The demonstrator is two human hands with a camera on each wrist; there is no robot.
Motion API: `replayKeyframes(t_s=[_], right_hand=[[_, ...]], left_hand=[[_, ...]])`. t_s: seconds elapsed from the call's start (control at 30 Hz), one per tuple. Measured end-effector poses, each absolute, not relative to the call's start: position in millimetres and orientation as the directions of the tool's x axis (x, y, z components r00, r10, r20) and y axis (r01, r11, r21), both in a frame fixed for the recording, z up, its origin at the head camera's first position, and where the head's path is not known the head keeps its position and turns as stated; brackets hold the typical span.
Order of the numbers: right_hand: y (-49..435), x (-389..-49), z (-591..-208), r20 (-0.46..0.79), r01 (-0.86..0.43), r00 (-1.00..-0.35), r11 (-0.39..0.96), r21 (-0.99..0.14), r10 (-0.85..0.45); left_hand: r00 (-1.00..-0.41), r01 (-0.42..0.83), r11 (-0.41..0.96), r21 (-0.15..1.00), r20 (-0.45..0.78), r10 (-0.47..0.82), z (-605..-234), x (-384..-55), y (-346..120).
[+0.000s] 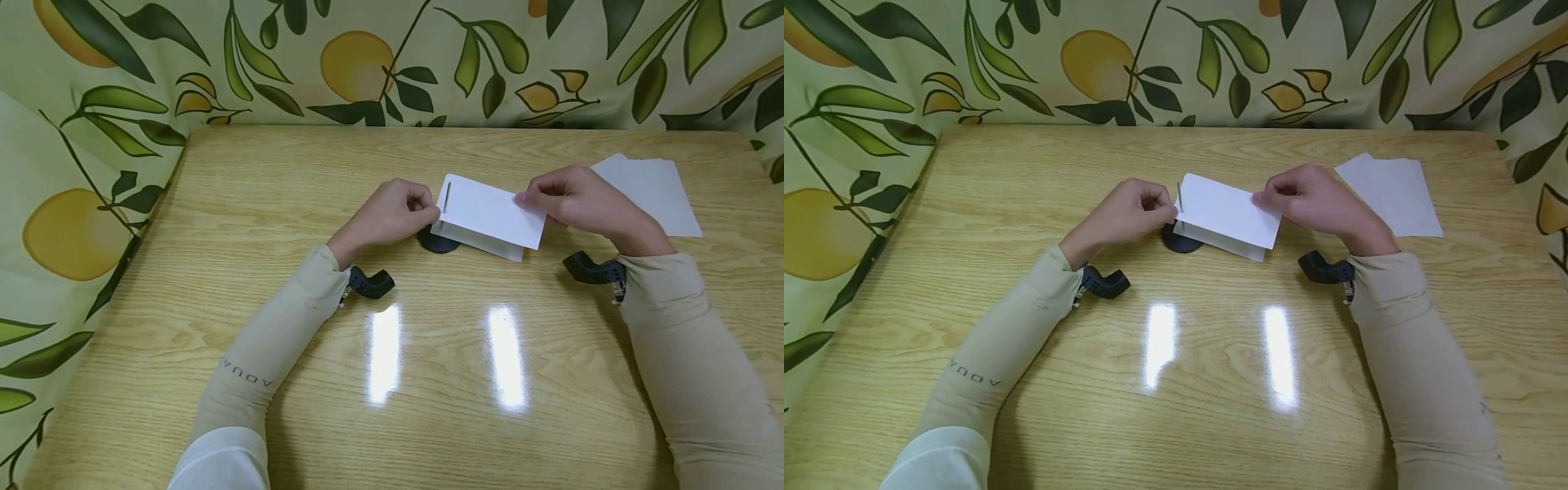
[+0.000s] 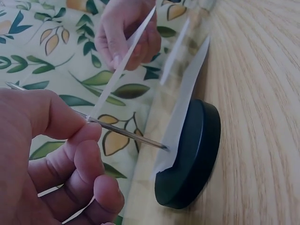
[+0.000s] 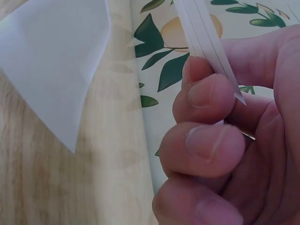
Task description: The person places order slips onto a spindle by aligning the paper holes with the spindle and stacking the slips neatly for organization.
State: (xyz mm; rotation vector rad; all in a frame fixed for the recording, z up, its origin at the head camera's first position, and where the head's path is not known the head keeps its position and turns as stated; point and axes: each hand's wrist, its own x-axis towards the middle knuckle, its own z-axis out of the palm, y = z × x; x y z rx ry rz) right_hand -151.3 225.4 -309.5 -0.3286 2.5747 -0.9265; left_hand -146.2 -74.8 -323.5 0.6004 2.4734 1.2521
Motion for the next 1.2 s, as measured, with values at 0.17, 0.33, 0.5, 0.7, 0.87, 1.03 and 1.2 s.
replayKeyframes(t_s=[0.17, 0.33, 0.5, 0.7, 0.87, 1.03, 1.2], right_hand=[[225, -153, -316, -0.274, -0.102, -0.898, 0.768, -0.632, -0.344], [222, -154, -319, -0.275, -0.121, -0.897, 0.792, -0.598, -0.345], [221, -155, -324, -0.265, -0.153, -0.893, 0.798, -0.583, -0.365], [220, -158, -328, -0.274, -0.166, -0.887, 0.810, -0.562, -0.372], [220, -158, -331, -0.281, -0.178, -0.883, 0.821, -0.542, -0.377], [220, -158, -332, -0.271, -0.211, -0.878, 0.828, -0.519, -0.394], [219, -157, -333, -0.262, -0.241, -0.873, 0.830, -0.502, -0.412]], left_hand=[[-0.863, 0.228, 0.556, 0.800, -0.098, 0.496, -328, -148, -74], [-0.860, 0.226, 0.576, 0.786, -0.117, 0.496, -332, -148, -74], [-0.858, 0.236, 0.597, 0.767, -0.124, 0.499, -336, -148, -73], [-0.849, 0.271, 0.629, 0.728, -0.126, 0.512, -340, -149, -71], [-0.848, 0.298, 0.656, 0.694, -0.124, 0.516, -342, -148, -69], [-0.849, 0.311, 0.684, 0.660, -0.130, 0.512, -342, -147, -67], [-0.848, 0.327, 0.690, 0.645, -0.122, 0.516, -345, -146, -66]])
